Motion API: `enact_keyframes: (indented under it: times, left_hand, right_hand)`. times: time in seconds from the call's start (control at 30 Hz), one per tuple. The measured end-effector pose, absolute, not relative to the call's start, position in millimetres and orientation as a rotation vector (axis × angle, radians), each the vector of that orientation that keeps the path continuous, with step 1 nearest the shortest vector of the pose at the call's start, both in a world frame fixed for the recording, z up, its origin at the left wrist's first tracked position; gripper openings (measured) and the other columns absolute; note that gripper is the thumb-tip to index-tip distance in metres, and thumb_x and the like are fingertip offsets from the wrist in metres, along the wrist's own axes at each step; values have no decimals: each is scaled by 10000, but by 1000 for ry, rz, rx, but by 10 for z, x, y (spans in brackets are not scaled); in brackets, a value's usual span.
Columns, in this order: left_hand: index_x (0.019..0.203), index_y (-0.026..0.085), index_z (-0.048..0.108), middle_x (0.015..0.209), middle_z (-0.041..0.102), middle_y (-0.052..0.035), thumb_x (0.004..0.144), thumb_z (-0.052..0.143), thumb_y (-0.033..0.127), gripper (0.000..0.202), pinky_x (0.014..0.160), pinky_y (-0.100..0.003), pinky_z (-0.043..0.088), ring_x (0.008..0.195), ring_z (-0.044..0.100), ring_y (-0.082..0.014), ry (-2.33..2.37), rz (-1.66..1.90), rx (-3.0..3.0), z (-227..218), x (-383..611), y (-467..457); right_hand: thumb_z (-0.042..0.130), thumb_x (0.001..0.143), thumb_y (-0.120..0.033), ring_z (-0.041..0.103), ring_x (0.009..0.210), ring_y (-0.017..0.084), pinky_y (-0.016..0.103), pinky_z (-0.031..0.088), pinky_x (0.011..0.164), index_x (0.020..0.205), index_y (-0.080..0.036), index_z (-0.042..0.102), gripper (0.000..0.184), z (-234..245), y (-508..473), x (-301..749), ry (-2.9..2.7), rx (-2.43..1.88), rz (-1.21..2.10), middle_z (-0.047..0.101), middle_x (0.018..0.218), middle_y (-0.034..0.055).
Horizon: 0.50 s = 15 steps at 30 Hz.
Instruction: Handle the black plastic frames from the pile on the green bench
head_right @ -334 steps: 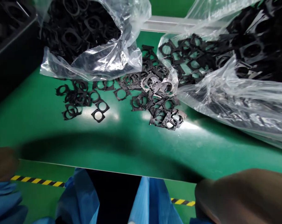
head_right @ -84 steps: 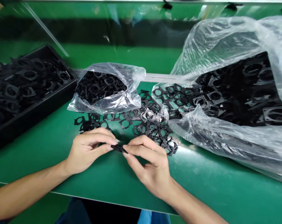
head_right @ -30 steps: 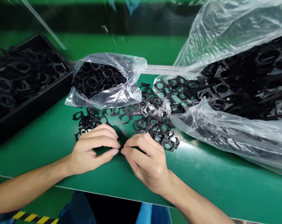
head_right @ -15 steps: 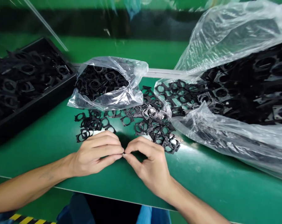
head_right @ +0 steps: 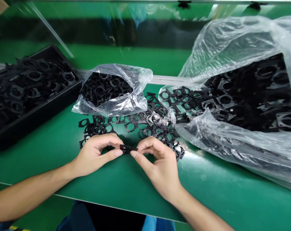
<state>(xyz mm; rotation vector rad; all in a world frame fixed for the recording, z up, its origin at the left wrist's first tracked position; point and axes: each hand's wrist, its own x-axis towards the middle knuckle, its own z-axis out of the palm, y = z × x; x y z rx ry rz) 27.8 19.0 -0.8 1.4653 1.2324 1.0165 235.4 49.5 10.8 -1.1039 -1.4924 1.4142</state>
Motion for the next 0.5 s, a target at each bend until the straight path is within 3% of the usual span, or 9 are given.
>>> enact_keyframes:
  times: [0.23,0.5]
  left_hand:
    - [875,136,749,755,769,-37,870,732,172,39,639,-197,578,660,735,-140,1269,1078,1342,-24,314,174]
    - [821,126,737,742,790,-44,902,689,184,111,665,-200,591,685,760,-150,1098,883,1069,57,293,212]
  right_hand:
    - [688,934,-170,675,708,151,236,545,680,859,-196,715,83,137,497,2359,-1827,-1044,1286,731,812,28]
    - [658,973,-320,629,694,148,239,491,653,788,-173,719,244,129,519,2377,-1714,-1107,1554,705,769,32]
